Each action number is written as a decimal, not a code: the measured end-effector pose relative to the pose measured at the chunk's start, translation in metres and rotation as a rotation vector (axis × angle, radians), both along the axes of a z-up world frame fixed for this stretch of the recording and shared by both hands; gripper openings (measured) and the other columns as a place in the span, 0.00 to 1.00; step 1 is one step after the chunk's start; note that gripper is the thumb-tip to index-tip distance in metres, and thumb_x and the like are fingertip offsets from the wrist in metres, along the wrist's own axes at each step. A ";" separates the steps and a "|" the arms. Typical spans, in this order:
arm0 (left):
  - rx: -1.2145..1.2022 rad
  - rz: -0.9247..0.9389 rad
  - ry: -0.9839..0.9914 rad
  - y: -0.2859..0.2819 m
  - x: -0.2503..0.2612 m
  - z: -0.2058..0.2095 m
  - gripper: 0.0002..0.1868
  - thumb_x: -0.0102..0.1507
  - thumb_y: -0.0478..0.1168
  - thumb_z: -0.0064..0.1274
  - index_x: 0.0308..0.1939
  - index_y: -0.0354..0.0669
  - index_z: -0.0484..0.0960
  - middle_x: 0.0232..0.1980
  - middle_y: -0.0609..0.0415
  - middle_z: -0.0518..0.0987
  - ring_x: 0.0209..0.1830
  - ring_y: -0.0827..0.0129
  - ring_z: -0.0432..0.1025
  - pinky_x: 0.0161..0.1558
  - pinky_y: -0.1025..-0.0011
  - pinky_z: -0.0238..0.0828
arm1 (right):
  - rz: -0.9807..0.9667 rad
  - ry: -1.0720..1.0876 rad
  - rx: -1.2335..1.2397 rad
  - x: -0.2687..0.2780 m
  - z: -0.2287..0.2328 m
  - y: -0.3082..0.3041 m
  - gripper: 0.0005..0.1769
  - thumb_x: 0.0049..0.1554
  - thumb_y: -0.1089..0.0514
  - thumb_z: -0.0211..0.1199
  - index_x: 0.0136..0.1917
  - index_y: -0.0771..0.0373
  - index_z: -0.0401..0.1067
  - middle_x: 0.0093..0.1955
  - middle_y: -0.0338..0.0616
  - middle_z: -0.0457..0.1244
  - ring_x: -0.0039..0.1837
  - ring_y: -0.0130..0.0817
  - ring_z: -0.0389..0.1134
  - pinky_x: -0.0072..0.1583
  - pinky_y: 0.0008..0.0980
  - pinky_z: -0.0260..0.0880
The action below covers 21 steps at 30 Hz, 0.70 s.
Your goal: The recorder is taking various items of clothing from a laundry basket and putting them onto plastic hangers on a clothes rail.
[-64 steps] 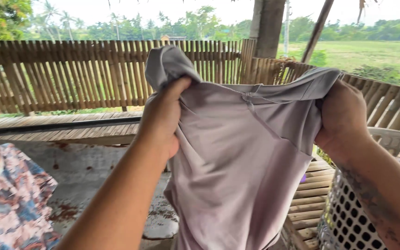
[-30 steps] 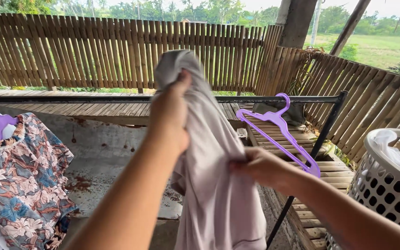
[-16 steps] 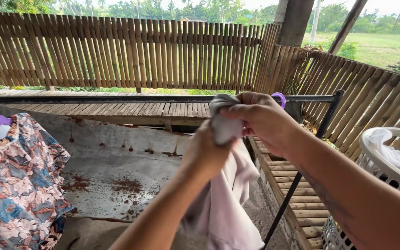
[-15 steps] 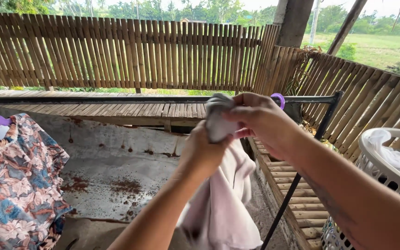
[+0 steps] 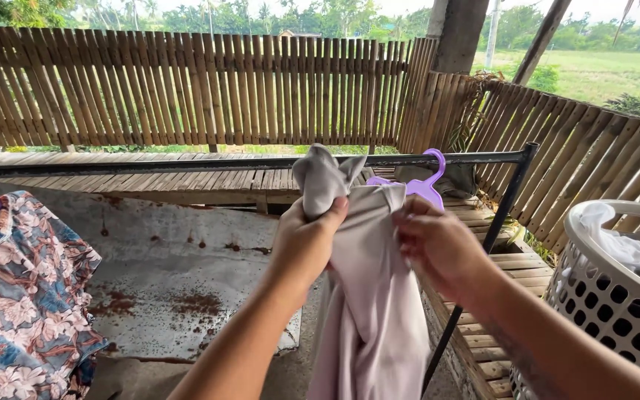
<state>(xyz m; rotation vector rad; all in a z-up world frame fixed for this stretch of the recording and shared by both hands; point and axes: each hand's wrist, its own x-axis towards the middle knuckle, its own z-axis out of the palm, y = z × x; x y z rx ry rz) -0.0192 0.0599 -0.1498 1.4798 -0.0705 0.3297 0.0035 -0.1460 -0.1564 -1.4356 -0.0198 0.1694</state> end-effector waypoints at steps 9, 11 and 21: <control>0.709 0.105 0.296 0.027 -0.005 0.022 0.42 0.53 0.74 0.61 0.54 0.42 0.82 0.44 0.51 0.84 0.47 0.55 0.79 0.53 0.53 0.76 | 0.218 -0.370 -0.068 0.007 0.060 0.007 0.09 0.55 0.69 0.56 0.50 0.65 0.72 0.46 0.42 0.69 0.47 0.31 0.71 0.54 0.31 0.75; 0.263 -0.157 -0.054 0.019 0.004 0.021 0.46 0.52 0.71 0.64 0.66 0.53 0.71 0.56 0.62 0.75 0.62 0.69 0.69 0.59 0.59 0.67 | 0.358 -0.502 -0.405 0.015 0.056 0.010 0.08 0.58 0.68 0.63 0.51 0.66 0.76 0.46 0.40 0.67 0.48 0.25 0.68 0.52 0.26 0.70; 0.227 -0.403 0.144 0.000 -0.002 0.045 0.15 0.55 0.50 0.63 0.42 0.50 0.89 0.37 0.56 0.87 0.36 0.67 0.77 0.42 0.62 0.76 | 0.305 -0.480 -0.528 0.007 0.075 -0.010 0.06 0.57 0.64 0.65 0.49 0.65 0.76 0.45 0.37 0.71 0.47 0.21 0.70 0.52 0.25 0.73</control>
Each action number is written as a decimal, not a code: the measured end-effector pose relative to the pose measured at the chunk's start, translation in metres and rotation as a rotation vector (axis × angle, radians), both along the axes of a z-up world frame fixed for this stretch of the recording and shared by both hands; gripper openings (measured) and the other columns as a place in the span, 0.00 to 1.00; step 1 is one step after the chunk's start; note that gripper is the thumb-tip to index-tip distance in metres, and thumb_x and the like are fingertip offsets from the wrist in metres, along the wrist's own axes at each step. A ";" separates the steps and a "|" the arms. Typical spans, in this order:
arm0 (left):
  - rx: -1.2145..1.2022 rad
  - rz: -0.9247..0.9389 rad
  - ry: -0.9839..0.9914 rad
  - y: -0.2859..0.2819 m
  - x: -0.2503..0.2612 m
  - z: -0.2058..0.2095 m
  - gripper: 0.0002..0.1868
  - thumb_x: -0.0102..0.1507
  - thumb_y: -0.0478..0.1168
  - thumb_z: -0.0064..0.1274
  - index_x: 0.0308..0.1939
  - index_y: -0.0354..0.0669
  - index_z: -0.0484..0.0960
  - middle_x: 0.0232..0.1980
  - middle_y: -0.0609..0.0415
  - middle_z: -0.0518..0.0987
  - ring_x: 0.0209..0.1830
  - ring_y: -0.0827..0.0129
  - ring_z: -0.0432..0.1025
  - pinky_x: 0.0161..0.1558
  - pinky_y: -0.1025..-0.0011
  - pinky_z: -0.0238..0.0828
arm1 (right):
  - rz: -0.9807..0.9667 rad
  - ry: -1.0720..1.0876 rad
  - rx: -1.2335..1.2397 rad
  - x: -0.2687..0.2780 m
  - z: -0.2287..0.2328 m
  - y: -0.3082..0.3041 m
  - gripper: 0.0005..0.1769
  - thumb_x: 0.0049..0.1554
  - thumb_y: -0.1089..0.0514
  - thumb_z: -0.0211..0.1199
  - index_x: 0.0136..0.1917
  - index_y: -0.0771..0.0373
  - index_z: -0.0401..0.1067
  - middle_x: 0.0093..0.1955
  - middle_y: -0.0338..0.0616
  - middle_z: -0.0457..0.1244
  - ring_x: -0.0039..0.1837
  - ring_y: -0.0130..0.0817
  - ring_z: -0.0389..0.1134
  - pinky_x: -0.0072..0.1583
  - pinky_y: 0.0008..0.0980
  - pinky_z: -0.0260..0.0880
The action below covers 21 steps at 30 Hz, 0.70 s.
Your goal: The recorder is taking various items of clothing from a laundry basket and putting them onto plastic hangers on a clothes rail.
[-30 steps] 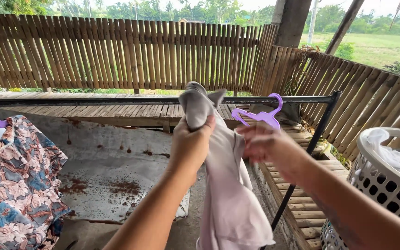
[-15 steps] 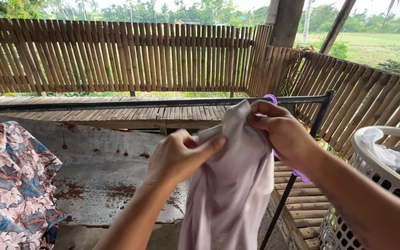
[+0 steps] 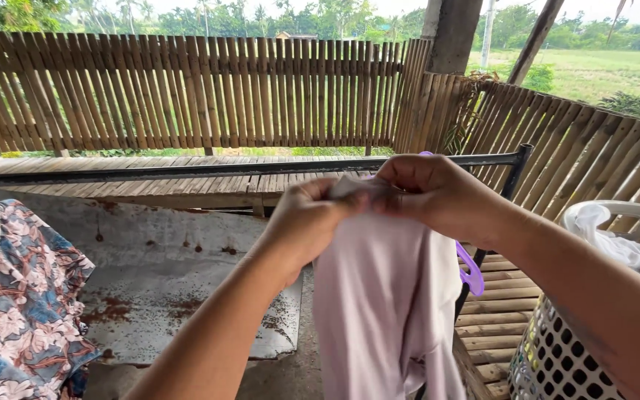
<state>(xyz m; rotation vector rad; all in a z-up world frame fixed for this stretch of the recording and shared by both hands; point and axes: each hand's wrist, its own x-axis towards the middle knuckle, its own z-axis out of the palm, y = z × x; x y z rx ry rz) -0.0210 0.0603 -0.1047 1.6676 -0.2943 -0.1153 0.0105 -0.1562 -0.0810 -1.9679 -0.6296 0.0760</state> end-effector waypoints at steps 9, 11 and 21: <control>-0.372 0.273 -0.274 0.023 0.005 0.010 0.06 0.56 0.41 0.59 0.31 0.44 0.86 0.27 0.56 0.81 0.24 0.71 0.73 0.31 0.66 0.73 | -0.077 0.077 -0.170 0.011 -0.040 -0.040 0.18 0.51 0.60 0.70 0.56 0.62 0.77 0.46 0.33 0.71 0.49 0.19 0.68 0.54 0.28 0.71; -0.081 0.227 -0.201 0.023 0.002 0.003 0.08 0.55 0.37 0.61 0.31 0.37 0.79 0.28 0.52 0.77 0.27 0.68 0.71 0.32 0.65 0.72 | -0.090 0.107 0.018 0.007 -0.031 -0.036 0.19 0.48 0.66 0.70 0.55 0.65 0.75 0.46 0.36 0.70 0.48 0.23 0.68 0.53 0.28 0.70; 0.063 -0.058 0.236 0.001 -0.004 -0.020 0.15 0.52 0.45 0.68 0.43 0.50 0.88 0.34 0.62 0.86 0.27 0.76 0.74 0.36 0.74 0.73 | 0.047 -0.093 -0.169 -0.019 0.010 0.003 0.14 0.50 0.72 0.60 0.49 0.64 0.63 0.39 0.37 0.62 0.43 0.22 0.59 0.44 0.28 0.62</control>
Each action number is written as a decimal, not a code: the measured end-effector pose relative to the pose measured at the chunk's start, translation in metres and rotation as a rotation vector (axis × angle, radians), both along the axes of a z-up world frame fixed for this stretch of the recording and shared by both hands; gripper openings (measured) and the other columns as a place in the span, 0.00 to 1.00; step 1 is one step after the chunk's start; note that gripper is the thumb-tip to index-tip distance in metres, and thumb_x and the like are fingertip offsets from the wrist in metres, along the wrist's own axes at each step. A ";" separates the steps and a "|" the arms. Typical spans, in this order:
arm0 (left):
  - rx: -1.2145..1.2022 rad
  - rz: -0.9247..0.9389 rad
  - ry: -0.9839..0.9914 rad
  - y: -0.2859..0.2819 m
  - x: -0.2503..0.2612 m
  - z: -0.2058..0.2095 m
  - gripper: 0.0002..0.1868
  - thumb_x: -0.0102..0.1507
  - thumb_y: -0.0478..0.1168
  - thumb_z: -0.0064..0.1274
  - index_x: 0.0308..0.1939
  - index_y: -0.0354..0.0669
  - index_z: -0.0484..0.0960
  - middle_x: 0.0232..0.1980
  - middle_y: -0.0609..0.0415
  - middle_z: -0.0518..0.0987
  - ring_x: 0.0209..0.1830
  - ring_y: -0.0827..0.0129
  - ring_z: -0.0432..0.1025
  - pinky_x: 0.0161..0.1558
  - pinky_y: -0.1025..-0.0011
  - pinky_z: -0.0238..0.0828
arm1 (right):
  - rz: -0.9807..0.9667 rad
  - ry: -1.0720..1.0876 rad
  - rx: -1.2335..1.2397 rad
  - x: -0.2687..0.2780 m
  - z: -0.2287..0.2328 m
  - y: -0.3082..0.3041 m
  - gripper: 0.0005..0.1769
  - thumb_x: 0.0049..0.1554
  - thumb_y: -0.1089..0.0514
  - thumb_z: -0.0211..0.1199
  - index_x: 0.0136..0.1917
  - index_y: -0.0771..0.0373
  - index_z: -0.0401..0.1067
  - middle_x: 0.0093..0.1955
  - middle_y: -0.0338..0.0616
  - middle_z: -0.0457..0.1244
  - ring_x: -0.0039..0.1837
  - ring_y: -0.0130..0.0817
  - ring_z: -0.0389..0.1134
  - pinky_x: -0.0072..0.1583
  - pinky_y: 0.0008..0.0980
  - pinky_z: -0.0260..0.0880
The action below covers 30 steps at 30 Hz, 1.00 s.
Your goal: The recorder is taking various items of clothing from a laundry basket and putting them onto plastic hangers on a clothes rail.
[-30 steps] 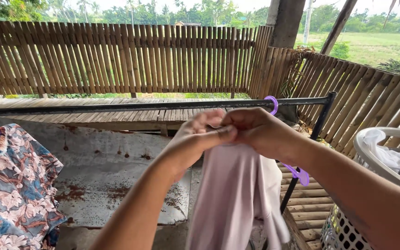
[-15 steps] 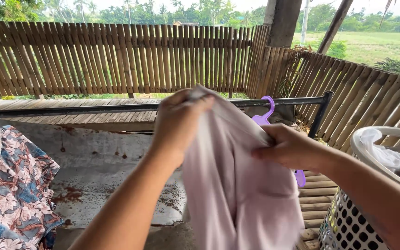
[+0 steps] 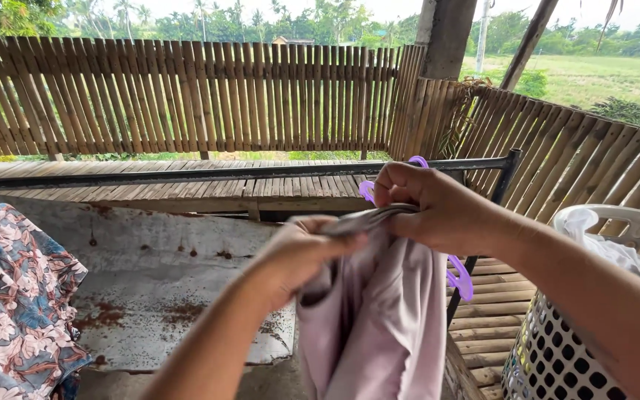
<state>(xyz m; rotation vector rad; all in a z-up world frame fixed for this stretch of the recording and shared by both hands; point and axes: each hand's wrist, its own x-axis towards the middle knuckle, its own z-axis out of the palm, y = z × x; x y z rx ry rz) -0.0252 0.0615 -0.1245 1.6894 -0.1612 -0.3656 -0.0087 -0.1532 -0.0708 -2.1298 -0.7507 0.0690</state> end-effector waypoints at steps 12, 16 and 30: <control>0.216 -0.002 -0.116 0.022 0.003 0.049 0.19 0.52 0.54 0.67 0.41 0.48 0.86 0.30 0.60 0.82 0.31 0.75 0.76 0.39 0.71 0.74 | -0.098 -0.003 0.065 0.010 0.005 -0.015 0.14 0.62 0.52 0.63 0.45 0.66 0.77 0.37 0.34 0.63 0.41 0.21 0.63 0.44 0.27 0.64; 0.362 -0.130 -0.278 0.019 0.016 0.042 0.13 0.54 0.50 0.68 0.38 0.49 0.90 0.27 0.62 0.80 0.26 0.77 0.67 0.31 0.71 0.62 | -0.101 -0.045 -0.014 0.023 -0.002 -0.021 0.10 0.54 0.55 0.69 0.44 0.64 0.75 0.36 0.34 0.67 0.39 0.20 0.64 0.42 0.27 0.66; -0.265 0.380 -0.455 0.038 0.012 0.035 0.07 0.56 0.30 0.60 0.33 0.48 0.82 0.35 0.59 0.83 0.34 0.75 0.74 0.42 0.72 0.74 | -0.448 -0.273 -0.484 0.061 -0.056 -0.069 0.13 0.51 0.56 0.65 0.49 0.60 0.76 0.41 0.39 0.70 0.43 0.29 0.70 0.48 0.35 0.70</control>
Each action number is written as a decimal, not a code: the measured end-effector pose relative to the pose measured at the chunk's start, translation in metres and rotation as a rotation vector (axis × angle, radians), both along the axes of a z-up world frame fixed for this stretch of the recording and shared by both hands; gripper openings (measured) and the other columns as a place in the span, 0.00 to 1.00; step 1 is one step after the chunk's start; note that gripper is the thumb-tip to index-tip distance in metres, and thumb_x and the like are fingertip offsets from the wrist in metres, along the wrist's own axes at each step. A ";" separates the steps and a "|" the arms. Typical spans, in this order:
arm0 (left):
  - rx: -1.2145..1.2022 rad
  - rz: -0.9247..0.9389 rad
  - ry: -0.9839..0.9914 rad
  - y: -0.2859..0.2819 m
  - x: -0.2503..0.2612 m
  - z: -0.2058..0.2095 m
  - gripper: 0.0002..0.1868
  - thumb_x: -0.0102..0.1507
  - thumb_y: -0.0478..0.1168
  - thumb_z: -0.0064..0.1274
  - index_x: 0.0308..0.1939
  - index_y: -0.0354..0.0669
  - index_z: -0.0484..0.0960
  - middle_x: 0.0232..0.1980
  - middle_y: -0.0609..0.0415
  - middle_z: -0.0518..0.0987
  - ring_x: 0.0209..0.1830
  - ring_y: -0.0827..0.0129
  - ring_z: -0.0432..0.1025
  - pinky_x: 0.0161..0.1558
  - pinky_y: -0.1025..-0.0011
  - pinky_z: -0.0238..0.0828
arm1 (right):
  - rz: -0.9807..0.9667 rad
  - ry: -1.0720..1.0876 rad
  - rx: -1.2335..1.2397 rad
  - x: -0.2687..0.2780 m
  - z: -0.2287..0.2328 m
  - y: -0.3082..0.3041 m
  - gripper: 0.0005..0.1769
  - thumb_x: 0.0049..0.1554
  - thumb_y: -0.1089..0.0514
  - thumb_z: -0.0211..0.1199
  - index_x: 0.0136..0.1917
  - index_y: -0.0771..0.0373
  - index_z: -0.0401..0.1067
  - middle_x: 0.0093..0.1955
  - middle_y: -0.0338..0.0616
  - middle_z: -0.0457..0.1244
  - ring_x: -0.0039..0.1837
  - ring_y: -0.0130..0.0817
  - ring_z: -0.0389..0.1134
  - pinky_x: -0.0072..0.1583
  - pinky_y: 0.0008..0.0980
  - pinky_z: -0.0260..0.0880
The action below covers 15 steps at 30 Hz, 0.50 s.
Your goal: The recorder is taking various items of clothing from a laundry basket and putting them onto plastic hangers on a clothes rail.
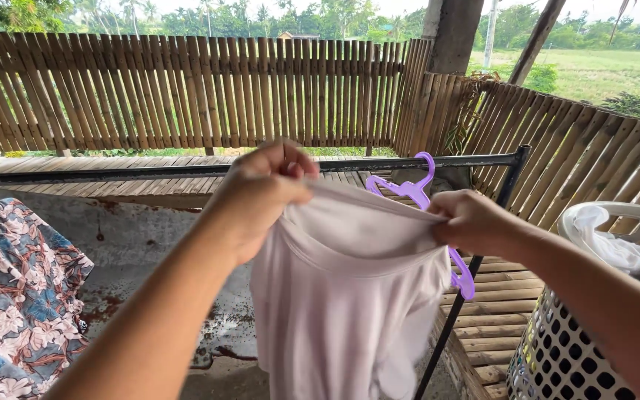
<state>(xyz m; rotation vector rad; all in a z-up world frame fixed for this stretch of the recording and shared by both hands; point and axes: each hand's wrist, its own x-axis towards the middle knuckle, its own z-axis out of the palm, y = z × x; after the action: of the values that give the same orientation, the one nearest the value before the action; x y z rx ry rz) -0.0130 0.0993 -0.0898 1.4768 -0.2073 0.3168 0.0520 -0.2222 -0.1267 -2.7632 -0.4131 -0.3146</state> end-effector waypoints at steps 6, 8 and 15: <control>0.914 0.186 -0.443 0.015 -0.003 -0.045 0.18 0.51 0.21 0.52 0.25 0.52 0.87 0.49 0.58 0.85 0.61 0.62 0.69 0.66 0.59 0.59 | -0.086 0.318 0.450 0.016 0.013 -0.012 0.11 0.51 0.67 0.69 0.49 0.64 0.79 0.43 0.44 0.70 0.43 0.33 0.70 0.50 0.30 0.76; 1.097 0.369 -0.156 0.009 -0.018 -0.038 0.19 0.56 0.26 0.50 0.34 0.59 0.90 0.51 0.60 0.81 0.52 0.66 0.74 0.56 0.63 0.71 | -0.182 0.229 0.467 0.000 0.032 0.007 0.10 0.56 0.70 0.62 0.48 0.64 0.81 0.41 0.46 0.71 0.41 0.33 0.67 0.49 0.31 0.76; 0.987 0.261 0.230 0.035 0.012 -0.044 0.21 0.57 0.32 0.51 0.44 0.66 0.92 0.53 0.63 0.84 0.51 0.73 0.74 0.59 0.69 0.67 | -0.007 0.121 0.646 0.003 0.040 0.020 0.09 0.53 0.71 0.63 0.44 0.62 0.80 0.38 0.40 0.71 0.38 0.27 0.69 0.46 0.30 0.77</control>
<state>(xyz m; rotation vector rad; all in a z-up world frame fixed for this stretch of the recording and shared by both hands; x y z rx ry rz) -0.0007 0.1346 -0.1342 2.5108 0.0370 0.2563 0.0553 -0.2021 -0.0865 -2.1366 -0.2184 -0.2290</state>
